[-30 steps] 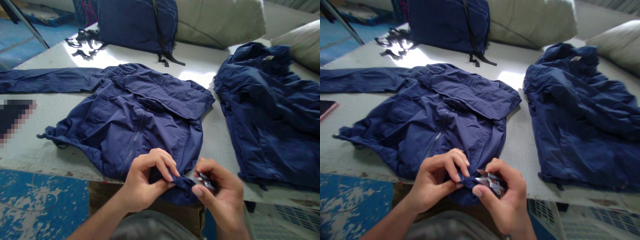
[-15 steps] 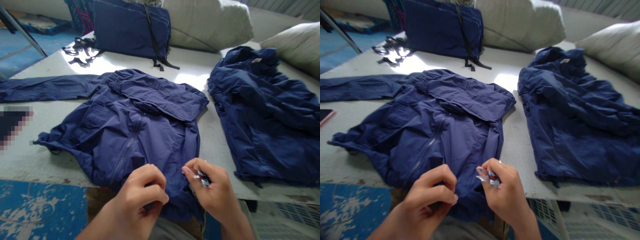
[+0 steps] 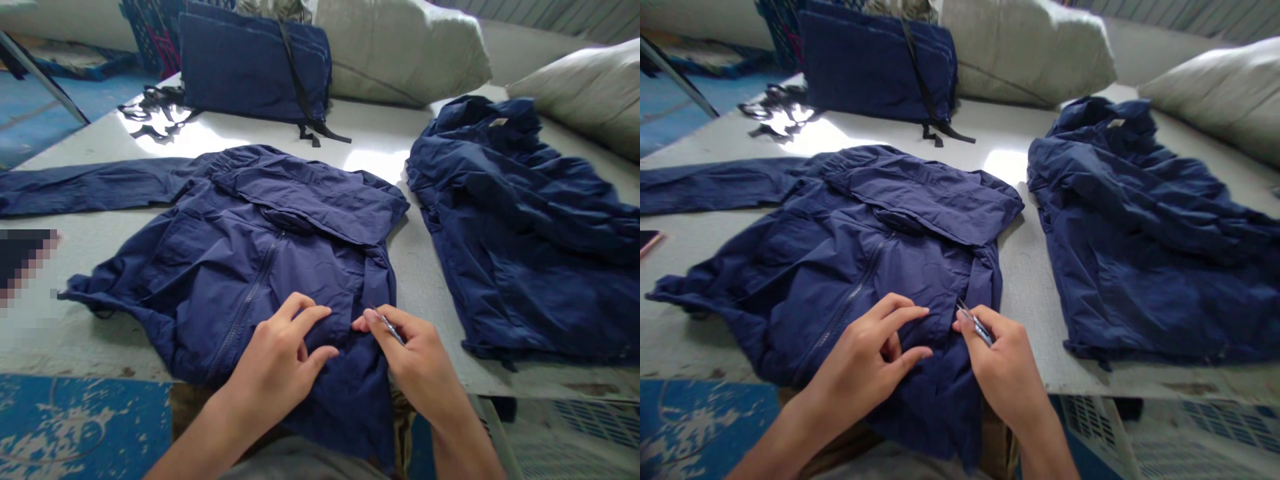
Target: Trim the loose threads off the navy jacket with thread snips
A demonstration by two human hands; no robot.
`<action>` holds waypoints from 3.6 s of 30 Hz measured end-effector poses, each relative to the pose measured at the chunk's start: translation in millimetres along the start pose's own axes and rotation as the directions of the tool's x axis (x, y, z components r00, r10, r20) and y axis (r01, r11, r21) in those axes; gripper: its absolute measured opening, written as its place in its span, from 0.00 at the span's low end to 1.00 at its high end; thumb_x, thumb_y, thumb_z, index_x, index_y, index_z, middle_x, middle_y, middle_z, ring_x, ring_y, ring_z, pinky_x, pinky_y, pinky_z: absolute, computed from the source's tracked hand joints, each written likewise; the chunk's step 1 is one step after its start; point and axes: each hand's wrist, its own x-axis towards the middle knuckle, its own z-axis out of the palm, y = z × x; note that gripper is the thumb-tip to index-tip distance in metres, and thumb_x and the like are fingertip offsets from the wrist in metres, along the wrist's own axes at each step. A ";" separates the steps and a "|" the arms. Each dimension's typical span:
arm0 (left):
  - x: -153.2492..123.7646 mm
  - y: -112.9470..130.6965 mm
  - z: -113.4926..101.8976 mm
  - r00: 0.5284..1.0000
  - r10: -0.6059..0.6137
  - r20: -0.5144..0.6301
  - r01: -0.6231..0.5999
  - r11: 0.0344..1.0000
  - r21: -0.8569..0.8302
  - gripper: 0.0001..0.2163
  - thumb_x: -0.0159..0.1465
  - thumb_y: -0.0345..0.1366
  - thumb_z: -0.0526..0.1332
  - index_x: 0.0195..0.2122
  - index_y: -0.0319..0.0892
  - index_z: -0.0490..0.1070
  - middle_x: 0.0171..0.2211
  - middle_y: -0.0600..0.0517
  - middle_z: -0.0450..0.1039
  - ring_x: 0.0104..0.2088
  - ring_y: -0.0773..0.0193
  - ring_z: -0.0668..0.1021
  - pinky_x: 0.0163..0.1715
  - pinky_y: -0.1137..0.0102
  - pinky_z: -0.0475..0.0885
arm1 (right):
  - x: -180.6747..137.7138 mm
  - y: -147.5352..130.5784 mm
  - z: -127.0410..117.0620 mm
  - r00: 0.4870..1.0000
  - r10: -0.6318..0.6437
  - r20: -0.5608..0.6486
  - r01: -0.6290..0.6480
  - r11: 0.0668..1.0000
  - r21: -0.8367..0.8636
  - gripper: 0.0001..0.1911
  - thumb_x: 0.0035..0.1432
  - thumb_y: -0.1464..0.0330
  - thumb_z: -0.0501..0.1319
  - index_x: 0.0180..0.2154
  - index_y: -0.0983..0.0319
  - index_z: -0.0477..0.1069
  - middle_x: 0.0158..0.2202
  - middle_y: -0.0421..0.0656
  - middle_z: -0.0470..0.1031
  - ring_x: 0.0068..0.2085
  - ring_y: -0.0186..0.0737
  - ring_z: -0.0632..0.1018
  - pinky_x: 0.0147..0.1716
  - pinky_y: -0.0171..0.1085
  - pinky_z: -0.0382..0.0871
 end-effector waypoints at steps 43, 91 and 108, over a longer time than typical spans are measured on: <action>18.2 19.0 -6.4 0.992 0.109 -0.067 -0.117 0.984 -0.132 0.15 0.65 0.39 0.70 0.52 0.41 0.80 0.54 0.42 0.78 0.55 0.51 0.77 0.57 0.58 0.72 | -13.3 1.7 26.5 0.873 -0.435 -0.221 0.487 0.797 0.357 0.11 0.60 0.76 0.67 0.32 0.57 0.68 0.28 0.36 0.76 0.28 0.32 0.78 0.29 0.29 0.73; 13.3 5.1 21.1 0.918 0.212 -0.335 -0.293 0.933 -0.212 0.11 0.57 0.22 0.67 0.26 0.42 0.67 0.24 0.54 0.71 0.30 0.63 0.70 0.34 0.67 0.66 | -42.5 -5.4 26.0 0.863 -0.368 -0.348 0.347 0.930 -0.122 0.04 0.58 0.69 0.72 0.36 0.57 0.79 0.30 0.40 0.82 0.26 0.37 0.79 0.25 0.34 0.70; 12.0 4.2 21.6 0.919 0.217 -0.328 -0.302 0.924 -0.234 0.11 0.56 0.22 0.67 0.26 0.42 0.67 0.24 0.53 0.72 0.31 0.63 0.70 0.33 0.67 0.66 | -40.3 -5.3 28.4 0.861 -0.373 -0.345 0.364 0.927 -0.092 0.05 0.57 0.71 0.72 0.36 0.57 0.79 0.29 0.40 0.82 0.27 0.37 0.80 0.26 0.34 0.72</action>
